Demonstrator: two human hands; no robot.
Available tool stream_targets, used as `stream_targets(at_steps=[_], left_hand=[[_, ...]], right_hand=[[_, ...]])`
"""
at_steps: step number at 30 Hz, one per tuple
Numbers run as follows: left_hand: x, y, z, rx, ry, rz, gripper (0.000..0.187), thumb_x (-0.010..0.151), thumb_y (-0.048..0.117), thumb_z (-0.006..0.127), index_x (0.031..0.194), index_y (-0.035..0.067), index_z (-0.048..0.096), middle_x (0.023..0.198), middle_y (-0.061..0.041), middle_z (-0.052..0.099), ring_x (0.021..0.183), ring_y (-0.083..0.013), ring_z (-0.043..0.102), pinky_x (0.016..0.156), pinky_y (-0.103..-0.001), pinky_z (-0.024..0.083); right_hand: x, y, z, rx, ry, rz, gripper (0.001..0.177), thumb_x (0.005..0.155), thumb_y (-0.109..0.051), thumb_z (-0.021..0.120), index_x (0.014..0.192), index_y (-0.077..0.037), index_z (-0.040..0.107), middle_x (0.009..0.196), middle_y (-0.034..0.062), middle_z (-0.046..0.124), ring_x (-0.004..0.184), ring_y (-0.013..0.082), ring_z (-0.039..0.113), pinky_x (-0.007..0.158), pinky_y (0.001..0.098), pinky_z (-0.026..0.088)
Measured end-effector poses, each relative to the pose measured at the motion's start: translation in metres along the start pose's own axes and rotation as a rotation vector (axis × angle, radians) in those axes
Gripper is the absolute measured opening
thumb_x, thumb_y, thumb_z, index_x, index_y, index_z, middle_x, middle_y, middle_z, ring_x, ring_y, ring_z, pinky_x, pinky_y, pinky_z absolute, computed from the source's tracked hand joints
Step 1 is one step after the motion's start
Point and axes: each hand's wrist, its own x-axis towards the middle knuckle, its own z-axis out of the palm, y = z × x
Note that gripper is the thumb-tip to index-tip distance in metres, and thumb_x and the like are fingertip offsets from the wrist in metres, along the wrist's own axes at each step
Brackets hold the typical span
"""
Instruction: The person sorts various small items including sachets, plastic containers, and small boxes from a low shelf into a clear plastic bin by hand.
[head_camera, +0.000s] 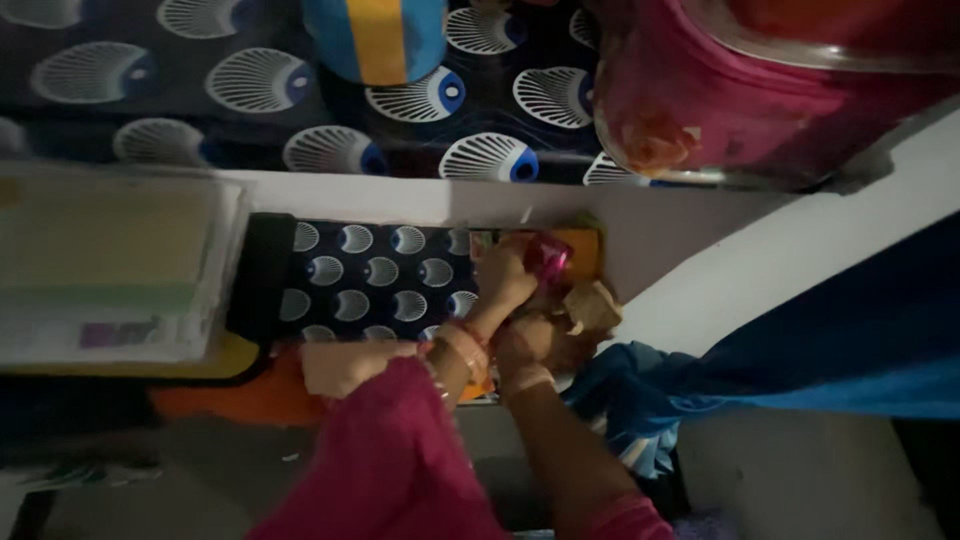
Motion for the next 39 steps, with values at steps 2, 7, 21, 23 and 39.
stream_targets(at_steps=[2, 7, 21, 23, 39], left_hand=[[0.006, 0.000, 0.013, -0.195, 0.463, 0.306, 0.037, 0.072, 0.016, 0.072, 0.108, 0.009, 0.078, 0.107, -0.021, 0.073, 0.094, -0.0443, 0.068, 0.081, -0.050, 0.052], [0.022, -0.010, 0.034, -0.335, 0.167, 0.097, 0.034, 0.079, 0.034, 0.083, 0.097, 0.007, 0.075, 0.098, -0.018, 0.074, 0.092, -0.0390, 0.071, 0.082, -0.046, 0.054], [-0.188, -0.120, -0.053, -0.550, 0.128, -0.230, 0.023, 0.084, 0.015, 0.077, 0.105, 0.008, 0.072, 0.097, -0.014, 0.078, 0.090, -0.0267, 0.077, 0.079, -0.037, 0.058], [-0.186, -0.113, -0.055, -0.541, 0.127, -0.290, 0.033, 0.079, 0.019, 0.084, 0.107, 0.008, 0.069, 0.096, -0.014, 0.076, 0.089, -0.0282, 0.075, 0.077, -0.039, 0.058], [0.055, -0.021, 0.038, 0.181, -0.009, 0.197, 0.035, 0.082, 0.020, 0.074, 0.116, 0.008, 0.071, 0.128, -0.015, 0.065, 0.127, -0.0359, 0.052, 0.102, -0.055, 0.037]], right_hand=[[0.007, 0.003, 0.008, -0.100, -0.097, 0.060, 0.072, 0.097, -0.018, 0.062, 0.159, -0.003, 0.029, 0.140, 0.0245, 0.055, 0.124, 0.0339, 0.057, 0.101, 0.0417, 0.046], [0.010, 0.002, 0.032, -0.325, -0.327, 0.179, 0.071, 0.097, -0.021, 0.061, 0.159, -0.005, 0.030, 0.142, 0.0234, 0.053, 0.126, 0.0339, 0.056, 0.102, 0.0429, 0.045], [0.030, 0.030, 0.045, -0.571, -0.672, 0.276, 0.071, 0.097, -0.030, 0.058, 0.159, -0.009, 0.031, 0.149, 0.0206, 0.046, 0.132, 0.0340, 0.050, 0.106, 0.0461, 0.042], [0.033, 0.034, 0.046, -0.586, -0.677, 0.292, 0.071, 0.097, -0.031, 0.058, 0.159, -0.010, 0.031, 0.149, 0.0202, 0.045, 0.133, 0.0340, 0.050, 0.106, 0.0466, 0.042], [0.005, -0.002, 0.090, -0.565, -0.480, 0.330, 0.071, 0.098, -0.041, 0.055, 0.160, -0.015, 0.033, 0.157, 0.0169, 0.038, 0.140, 0.0341, 0.044, 0.111, 0.0503, 0.039]])
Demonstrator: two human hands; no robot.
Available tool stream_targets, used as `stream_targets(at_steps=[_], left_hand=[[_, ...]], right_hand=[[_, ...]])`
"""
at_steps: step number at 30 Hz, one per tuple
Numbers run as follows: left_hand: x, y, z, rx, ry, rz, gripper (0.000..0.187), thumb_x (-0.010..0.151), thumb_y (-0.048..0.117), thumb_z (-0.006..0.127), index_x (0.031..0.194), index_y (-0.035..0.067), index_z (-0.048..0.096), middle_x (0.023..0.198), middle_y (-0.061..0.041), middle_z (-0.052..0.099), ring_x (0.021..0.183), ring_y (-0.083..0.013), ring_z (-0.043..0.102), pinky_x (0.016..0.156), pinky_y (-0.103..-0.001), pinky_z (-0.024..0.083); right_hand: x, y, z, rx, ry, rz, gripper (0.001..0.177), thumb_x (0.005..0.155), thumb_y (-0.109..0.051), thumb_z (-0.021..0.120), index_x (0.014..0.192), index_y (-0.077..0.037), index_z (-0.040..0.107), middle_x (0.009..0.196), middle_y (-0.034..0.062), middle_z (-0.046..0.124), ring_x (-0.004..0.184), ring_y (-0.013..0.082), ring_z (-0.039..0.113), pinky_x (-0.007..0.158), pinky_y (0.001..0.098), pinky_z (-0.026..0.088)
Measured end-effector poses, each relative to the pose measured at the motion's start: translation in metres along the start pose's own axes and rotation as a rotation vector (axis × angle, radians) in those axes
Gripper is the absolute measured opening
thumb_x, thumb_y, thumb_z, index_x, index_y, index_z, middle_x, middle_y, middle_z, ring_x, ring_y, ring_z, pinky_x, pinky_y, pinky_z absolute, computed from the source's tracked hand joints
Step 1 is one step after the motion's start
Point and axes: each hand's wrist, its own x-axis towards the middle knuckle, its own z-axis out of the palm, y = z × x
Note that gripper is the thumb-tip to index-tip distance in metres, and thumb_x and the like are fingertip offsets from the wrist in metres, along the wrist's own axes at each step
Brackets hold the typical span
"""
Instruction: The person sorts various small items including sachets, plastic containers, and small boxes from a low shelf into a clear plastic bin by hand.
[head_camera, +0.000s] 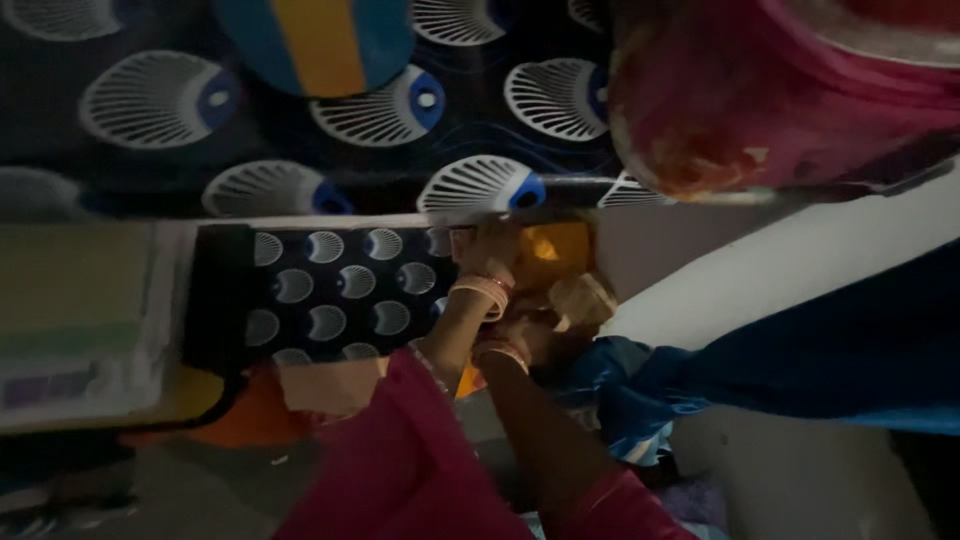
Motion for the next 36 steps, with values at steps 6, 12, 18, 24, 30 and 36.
stream_targets(at_steps=[6, 12, 18, 24, 30, 36], left_hand=[[-0.033, 0.008, -0.044, -0.009, -0.150, 0.057, 0.038, 0.082, 0.019, 0.073, 0.119, 0.012, 0.072, 0.126, -0.015, 0.066, 0.120, -0.0348, 0.058, 0.098, -0.051, 0.044], [-0.104, -0.054, -0.058, -0.980, 0.177, -0.288, 0.033, 0.098, 0.023, 0.063, 0.125, 0.004, 0.066, 0.101, -0.013, 0.077, 0.091, -0.0234, 0.074, 0.078, -0.036, 0.055], [-0.204, -0.118, -0.051, -1.338, 0.251, -0.377, 0.034, 0.099, 0.013, 0.060, 0.132, 0.003, 0.062, 0.117, -0.007, 0.069, 0.101, -0.0171, 0.064, 0.086, -0.032, 0.053], [-0.294, -0.177, -0.016, -1.379, 0.012, -0.674, 0.036, 0.095, 0.012, 0.064, 0.131, 0.004, 0.061, 0.118, -0.009, 0.068, 0.103, -0.0210, 0.063, 0.088, -0.035, 0.053], [-0.319, -0.174, 0.034, -1.466, -0.180, -0.815, 0.039, 0.092, 0.011, 0.067, 0.130, 0.004, 0.061, 0.119, -0.010, 0.067, 0.105, -0.0248, 0.063, 0.089, -0.039, 0.052], [-0.263, -0.175, 0.093, -1.447, -0.040, -0.726, 0.043, 0.088, 0.010, 0.071, 0.129, 0.005, 0.061, 0.119, -0.012, 0.066, 0.107, -0.0286, 0.062, 0.090, -0.042, 0.052]], right_hand=[[0.011, 0.015, -0.010, -0.012, 0.035, 0.037, 0.071, 0.098, -0.045, 0.054, 0.160, -0.017, 0.033, 0.159, 0.0157, 0.035, 0.142, 0.0342, 0.041, 0.112, 0.0517, 0.038], [0.020, 0.036, -0.021, -0.060, 0.010, 0.048, 0.071, 0.098, -0.049, 0.053, 0.160, -0.019, 0.034, 0.162, 0.0145, 0.033, 0.145, 0.0342, 0.039, 0.114, 0.0531, 0.036], [0.035, 0.050, -0.006, -0.198, 0.061, 0.136, 0.071, 0.098, -0.053, 0.051, 0.160, -0.022, 0.034, 0.165, 0.0132, 0.030, 0.148, 0.0342, 0.037, 0.116, 0.0545, 0.035], [0.062, 0.051, -0.014, -0.111, -0.179, 0.086, 0.072, 0.099, -0.057, 0.050, 0.160, -0.024, 0.035, 0.167, 0.0120, 0.027, 0.150, 0.0343, 0.035, 0.117, 0.0559, 0.034], [0.045, 0.043, -0.034, -0.003, -0.137, 0.173, 0.069, 0.102, -0.063, 0.042, 0.159, -0.025, 0.041, 0.169, 0.0093, 0.029, 0.153, 0.0339, 0.034, 0.120, 0.0578, 0.033], [0.039, 0.044, -0.033, -0.226, -0.159, 0.052, 0.073, 0.094, -0.053, 0.064, 0.158, -0.030, 0.038, 0.168, 0.0043, 0.028, 0.153, 0.0284, 0.031, 0.120, 0.0502, 0.033]])
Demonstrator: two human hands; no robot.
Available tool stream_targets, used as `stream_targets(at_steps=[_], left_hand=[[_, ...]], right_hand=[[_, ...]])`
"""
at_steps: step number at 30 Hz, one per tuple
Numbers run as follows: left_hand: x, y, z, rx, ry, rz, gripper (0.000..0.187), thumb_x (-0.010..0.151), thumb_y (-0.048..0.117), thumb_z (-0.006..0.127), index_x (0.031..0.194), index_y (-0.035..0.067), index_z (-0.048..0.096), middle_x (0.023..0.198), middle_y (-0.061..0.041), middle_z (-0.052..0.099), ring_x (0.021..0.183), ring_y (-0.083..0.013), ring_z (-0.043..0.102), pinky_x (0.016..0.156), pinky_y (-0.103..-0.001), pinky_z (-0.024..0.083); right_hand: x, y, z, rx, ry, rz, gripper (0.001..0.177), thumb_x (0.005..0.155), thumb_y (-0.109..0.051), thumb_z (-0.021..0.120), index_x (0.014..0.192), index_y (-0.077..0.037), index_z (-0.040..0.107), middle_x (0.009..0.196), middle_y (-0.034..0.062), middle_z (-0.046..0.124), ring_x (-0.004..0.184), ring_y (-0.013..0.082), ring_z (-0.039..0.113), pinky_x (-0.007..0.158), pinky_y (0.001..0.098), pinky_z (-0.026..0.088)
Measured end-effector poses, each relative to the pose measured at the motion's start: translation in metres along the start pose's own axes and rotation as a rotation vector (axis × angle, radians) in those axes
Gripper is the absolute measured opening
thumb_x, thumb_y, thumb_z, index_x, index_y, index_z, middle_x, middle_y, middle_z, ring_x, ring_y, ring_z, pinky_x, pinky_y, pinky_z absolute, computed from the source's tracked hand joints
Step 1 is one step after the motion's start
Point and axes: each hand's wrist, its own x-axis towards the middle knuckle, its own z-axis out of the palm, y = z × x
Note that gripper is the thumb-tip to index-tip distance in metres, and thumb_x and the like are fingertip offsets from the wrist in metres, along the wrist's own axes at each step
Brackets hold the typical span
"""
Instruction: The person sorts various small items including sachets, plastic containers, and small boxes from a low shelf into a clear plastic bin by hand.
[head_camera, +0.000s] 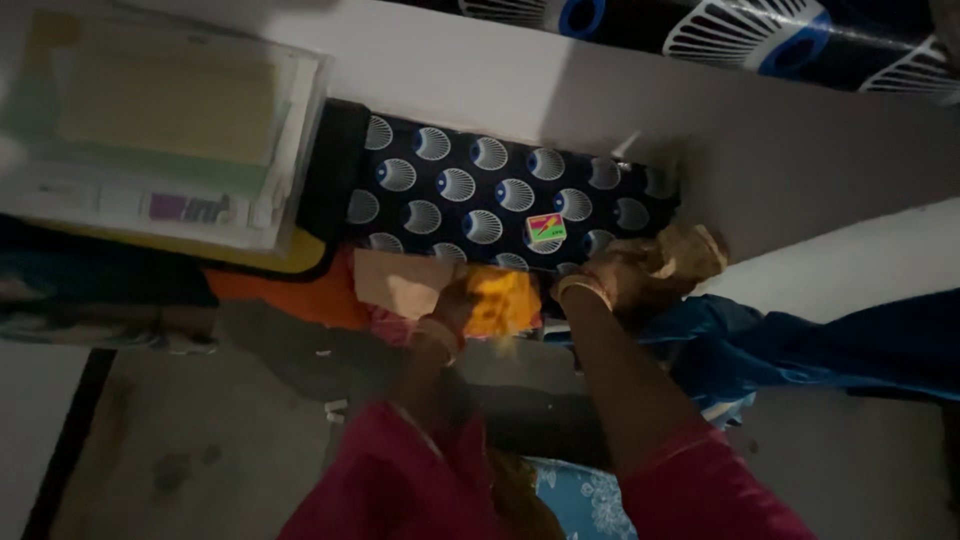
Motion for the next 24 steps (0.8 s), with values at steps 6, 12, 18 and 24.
stream_targets(at_steps=[6, 12, 18, 24], left_hand=[[-0.007, 0.004, 0.015, 0.263, 0.178, 0.155, 0.035, 0.086, 0.009, 0.076, 0.119, 0.002, 0.065, 0.112, -0.016, 0.068, 0.103, -0.0312, 0.064, 0.088, -0.042, 0.052], [-0.078, 0.078, 0.086, 0.544, 0.031, 0.319, 0.025, 0.087, 0.007, 0.075, 0.111, 0.005, 0.070, 0.106, -0.015, 0.073, 0.095, -0.0305, 0.071, 0.081, -0.039, 0.055], [-0.061, 0.193, 0.144, 0.786, 0.228, 0.854, 0.037, 0.072, 0.008, 0.079, 0.108, 0.005, 0.070, 0.105, -0.018, 0.071, 0.096, -0.0369, 0.068, 0.081, -0.043, 0.053], [-0.033, 0.190, 0.145, 1.317, 0.184, 0.868, 0.052, 0.064, 0.008, 0.080, 0.115, 0.013, 0.069, 0.108, -0.015, 0.065, 0.104, -0.0396, 0.060, 0.091, -0.048, 0.049]], right_hand=[[0.015, 0.006, 0.013, -0.570, 0.368, -0.029, 0.087, 0.097, -0.062, 0.053, 0.159, -0.005, 0.035, 0.166, 0.0196, 0.025, 0.153, 0.0359, 0.027, 0.122, 0.0502, 0.025], [0.001, -0.002, 0.012, 0.044, 0.120, -0.057, 0.087, 0.094, -0.053, 0.059, 0.161, -0.008, 0.025, 0.166, 0.0195, 0.020, 0.151, 0.0364, 0.025, 0.119, 0.0519, 0.027], [-0.068, 0.015, -0.010, 0.628, 0.381, -0.165, 0.076, 0.092, -0.048, 0.061, 0.153, -0.010, 0.037, 0.157, 0.0198, 0.033, 0.141, 0.0392, 0.036, 0.114, 0.0536, 0.033], [-0.169, 0.045, -0.060, 1.315, 0.804, -0.387, 0.065, 0.090, -0.043, 0.063, 0.145, -0.012, 0.048, 0.148, 0.0202, 0.046, 0.132, 0.0421, 0.046, 0.109, 0.0554, 0.040]])
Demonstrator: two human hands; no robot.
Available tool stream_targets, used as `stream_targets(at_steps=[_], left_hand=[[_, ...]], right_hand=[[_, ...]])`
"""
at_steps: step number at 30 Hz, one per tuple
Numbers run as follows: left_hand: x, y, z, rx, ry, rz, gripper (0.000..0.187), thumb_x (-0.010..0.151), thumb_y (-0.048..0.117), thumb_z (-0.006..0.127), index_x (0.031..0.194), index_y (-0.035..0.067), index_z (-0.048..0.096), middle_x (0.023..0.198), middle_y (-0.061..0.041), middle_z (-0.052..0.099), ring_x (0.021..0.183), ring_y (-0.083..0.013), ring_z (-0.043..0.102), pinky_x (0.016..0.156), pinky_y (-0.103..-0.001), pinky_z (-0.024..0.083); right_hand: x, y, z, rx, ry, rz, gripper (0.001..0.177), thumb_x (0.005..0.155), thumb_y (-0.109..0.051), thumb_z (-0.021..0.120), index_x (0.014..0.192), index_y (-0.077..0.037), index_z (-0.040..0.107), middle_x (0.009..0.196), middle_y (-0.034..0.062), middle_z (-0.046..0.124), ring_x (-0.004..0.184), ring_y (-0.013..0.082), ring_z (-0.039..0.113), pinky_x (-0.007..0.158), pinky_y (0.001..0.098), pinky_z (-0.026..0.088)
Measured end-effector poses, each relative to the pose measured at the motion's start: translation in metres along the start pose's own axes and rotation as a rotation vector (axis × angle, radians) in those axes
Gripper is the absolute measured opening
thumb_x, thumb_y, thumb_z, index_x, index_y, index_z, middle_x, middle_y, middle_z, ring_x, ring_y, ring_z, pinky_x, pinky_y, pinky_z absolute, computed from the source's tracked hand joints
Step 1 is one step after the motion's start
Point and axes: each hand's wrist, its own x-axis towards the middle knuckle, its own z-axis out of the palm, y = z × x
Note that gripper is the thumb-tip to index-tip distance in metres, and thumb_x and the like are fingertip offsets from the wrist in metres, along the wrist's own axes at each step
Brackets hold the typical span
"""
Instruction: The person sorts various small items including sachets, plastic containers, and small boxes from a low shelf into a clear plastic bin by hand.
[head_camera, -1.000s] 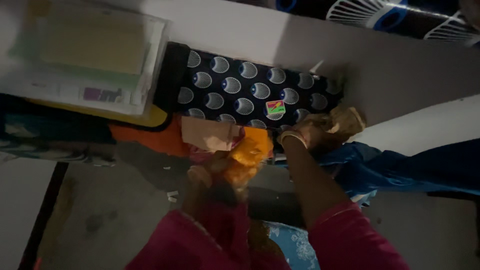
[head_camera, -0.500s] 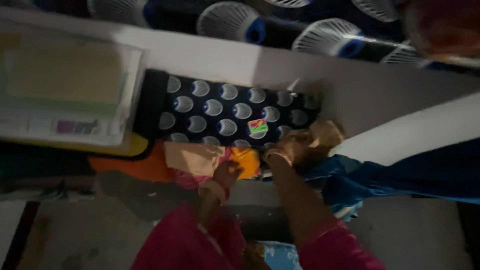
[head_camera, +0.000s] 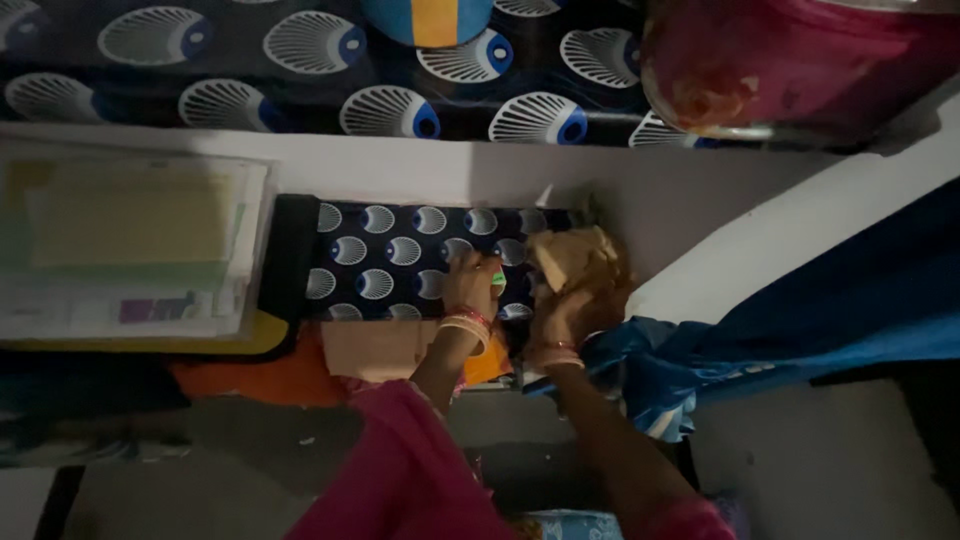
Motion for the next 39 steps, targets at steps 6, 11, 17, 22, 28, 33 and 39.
stream_targets(at_steps=[6, 11, 17, 22, 28, 33, 39], left_hand=[[0.028, -0.001, 0.043, -0.128, 0.113, -0.190, 0.032, 0.089, 0.014, 0.066, 0.121, 0.014, 0.068, 0.098, -0.022, 0.065, 0.091, -0.0431, 0.062, 0.079, -0.052, 0.050], [0.088, 0.024, 0.066, -0.506, 0.112, -0.248, 0.031, 0.104, 0.036, 0.058, 0.106, 0.008, 0.072, 0.107, -0.025, 0.072, 0.102, -0.0468, 0.067, 0.094, -0.053, 0.052], [0.157, 0.086, 0.097, -0.173, -0.246, -0.454, 0.039, 0.094, 0.045, 0.063, 0.108, 0.011, 0.077, 0.113, -0.021, 0.072, 0.106, -0.0414, 0.070, 0.087, -0.049, 0.058], [0.147, 0.081, 0.078, -0.227, -0.157, -0.437, 0.046, 0.085, 0.053, 0.071, 0.108, 0.013, 0.077, 0.112, -0.013, 0.075, 0.106, -0.0336, 0.071, 0.086, -0.046, 0.058], [0.042, 0.021, 0.026, -0.583, 0.329, -0.582, 0.024, 0.101, 0.030, 0.063, 0.108, 0.009, 0.071, 0.092, -0.016, 0.074, 0.085, -0.0359, 0.072, 0.070, -0.045, 0.054], [-0.027, -0.080, 0.000, -0.461, 0.506, -0.662, 0.022, 0.095, 0.025, 0.065, 0.103, 0.005, 0.069, 0.079, -0.018, 0.070, 0.070, -0.0368, 0.071, 0.065, -0.045, 0.053], [-0.070, -0.180, -0.049, -0.198, 0.577, -0.474, 0.019, 0.101, 0.024, 0.063, 0.103, 0.006, 0.068, 0.088, -0.021, 0.069, 0.079, -0.0404, 0.068, 0.070, -0.047, 0.052]], right_hand=[[0.018, -0.049, -0.042, -0.526, 0.092, -0.669, 0.057, 0.088, -0.036, 0.065, 0.139, -0.013, 0.061, 0.144, 0.0225, 0.052, 0.127, 0.0466, 0.049, 0.105, 0.0581, 0.041], [0.038, -0.008, -0.018, -0.539, 0.153, -0.637, 0.070, 0.083, -0.042, 0.070, 0.142, -0.007, 0.055, 0.140, 0.0243, 0.050, 0.126, 0.0482, 0.047, 0.105, 0.0598, 0.037], [0.053, 0.054, 0.001, -0.321, -0.064, -0.571, 0.072, 0.090, -0.041, 0.068, 0.147, -0.003, 0.046, 0.142, 0.0267, 0.052, 0.130, 0.0454, 0.050, 0.109, 0.0508, 0.041], [0.054, 0.019, -0.005, -0.162, -0.123, -0.582, 0.085, 0.091, -0.033, 0.058, 0.161, 0.002, 0.026, 0.142, 0.0278, 0.054, 0.128, 0.0446, 0.053, 0.109, 0.0475, 0.042], [0.071, -0.022, -0.018, -0.640, -0.201, -0.468, 0.073, 0.087, -0.020, 0.064, 0.155, -0.005, 0.042, 0.144, 0.0228, 0.057, 0.132, 0.0424, 0.054, 0.113, 0.0484, 0.043], [0.114, 0.007, 0.010, -0.653, -0.029, -0.822, 0.072, 0.084, -0.029, 0.067, 0.144, 0.006, 0.047, 0.141, 0.0342, 0.051, 0.126, 0.0485, 0.051, 0.108, 0.0520, 0.042], [0.143, -0.010, 0.003, -0.735, -0.430, -0.737, 0.059, 0.090, -0.026, 0.061, 0.148, -0.017, 0.057, 0.150, 0.0189, 0.055, 0.137, 0.0420, 0.049, 0.119, 0.0512, 0.037]])
